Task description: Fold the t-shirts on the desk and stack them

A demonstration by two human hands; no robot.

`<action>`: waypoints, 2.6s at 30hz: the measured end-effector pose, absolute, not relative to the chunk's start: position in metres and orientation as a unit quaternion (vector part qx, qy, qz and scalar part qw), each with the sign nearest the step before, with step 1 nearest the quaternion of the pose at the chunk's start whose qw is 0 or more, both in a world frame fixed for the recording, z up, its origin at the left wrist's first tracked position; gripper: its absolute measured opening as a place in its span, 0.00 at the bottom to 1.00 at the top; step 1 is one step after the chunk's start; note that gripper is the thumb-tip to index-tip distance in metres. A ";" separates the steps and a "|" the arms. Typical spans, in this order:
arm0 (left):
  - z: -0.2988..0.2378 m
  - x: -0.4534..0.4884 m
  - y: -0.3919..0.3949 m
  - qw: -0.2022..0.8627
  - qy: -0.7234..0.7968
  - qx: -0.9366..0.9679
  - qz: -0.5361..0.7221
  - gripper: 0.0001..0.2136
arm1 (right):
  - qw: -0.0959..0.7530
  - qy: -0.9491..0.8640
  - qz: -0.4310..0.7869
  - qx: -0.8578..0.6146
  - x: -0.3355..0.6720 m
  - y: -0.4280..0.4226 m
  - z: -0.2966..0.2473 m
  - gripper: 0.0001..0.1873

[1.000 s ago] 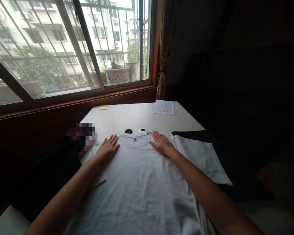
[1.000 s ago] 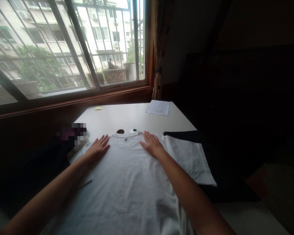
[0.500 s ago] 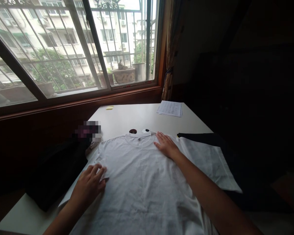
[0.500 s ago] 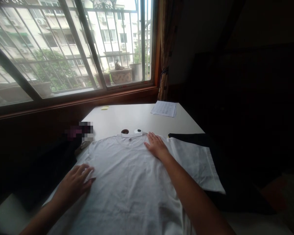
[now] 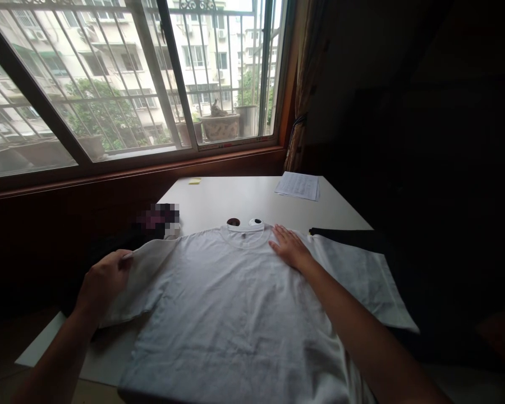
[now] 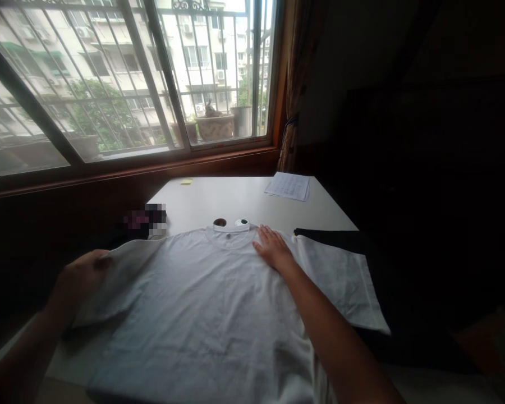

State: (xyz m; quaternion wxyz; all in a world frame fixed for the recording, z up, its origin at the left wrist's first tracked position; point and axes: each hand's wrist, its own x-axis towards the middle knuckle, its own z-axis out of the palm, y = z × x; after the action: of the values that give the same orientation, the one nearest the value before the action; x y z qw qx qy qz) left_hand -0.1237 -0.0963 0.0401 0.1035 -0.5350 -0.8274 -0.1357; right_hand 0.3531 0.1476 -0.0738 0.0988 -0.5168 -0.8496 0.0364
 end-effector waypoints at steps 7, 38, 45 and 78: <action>0.018 -0.175 -0.090 0.105 -0.874 -0.469 -0.076 0.20 | 0.091 -0.850 0.038 -0.517 0.354 0.148 -0.075 0.37; -0.047 0.018 0.047 0.019 -0.656 -0.755 -0.021 0.29 | 0.061 -0.851 0.049 -0.520 0.353 0.152 -0.079 0.40; -0.062 -0.011 0.071 0.013 -0.700 -0.713 -0.024 0.31 | 0.044 -0.848 0.061 -0.525 0.349 0.153 -0.076 0.42; -0.061 -0.095 0.069 0.008 -0.695 -0.719 -0.012 0.30 | 0.036 -0.817 0.041 -0.575 0.398 0.168 -0.079 0.41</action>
State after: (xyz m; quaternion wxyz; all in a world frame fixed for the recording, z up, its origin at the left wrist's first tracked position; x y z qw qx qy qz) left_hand -0.0947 0.0687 -0.0607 0.0081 -0.7191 -0.6947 -0.0120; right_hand 0.3978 0.1685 -0.0786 0.0355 -0.5747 -0.8166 0.0408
